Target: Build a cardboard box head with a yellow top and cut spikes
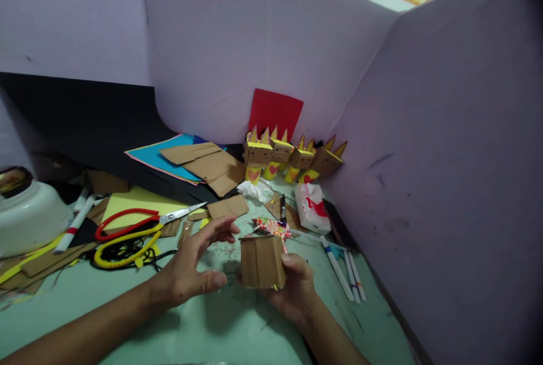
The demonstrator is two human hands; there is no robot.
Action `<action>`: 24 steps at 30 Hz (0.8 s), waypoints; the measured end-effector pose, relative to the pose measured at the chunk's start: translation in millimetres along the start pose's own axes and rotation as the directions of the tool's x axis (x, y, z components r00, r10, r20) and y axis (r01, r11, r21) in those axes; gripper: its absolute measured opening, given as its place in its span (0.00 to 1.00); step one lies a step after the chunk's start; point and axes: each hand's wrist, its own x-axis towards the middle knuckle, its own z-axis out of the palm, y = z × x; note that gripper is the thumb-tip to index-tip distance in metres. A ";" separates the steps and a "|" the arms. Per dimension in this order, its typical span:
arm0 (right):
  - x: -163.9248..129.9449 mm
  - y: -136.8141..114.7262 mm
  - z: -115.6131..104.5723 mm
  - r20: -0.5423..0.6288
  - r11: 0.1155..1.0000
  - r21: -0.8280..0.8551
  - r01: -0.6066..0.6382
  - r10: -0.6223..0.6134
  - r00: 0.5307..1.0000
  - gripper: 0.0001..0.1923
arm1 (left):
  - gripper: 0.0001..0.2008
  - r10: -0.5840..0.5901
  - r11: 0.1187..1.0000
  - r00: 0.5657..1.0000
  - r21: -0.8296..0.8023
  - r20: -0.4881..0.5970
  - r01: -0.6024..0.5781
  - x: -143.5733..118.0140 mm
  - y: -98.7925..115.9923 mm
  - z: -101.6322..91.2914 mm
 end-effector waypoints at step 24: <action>10.2 15.5 3.7 -0.005 0.970 0.213 -0.119 0.123 0.992 0.26 | 0.45 -0.090 0.939 0.981 0.315 -0.170 0.141 4.6 22.6 36.6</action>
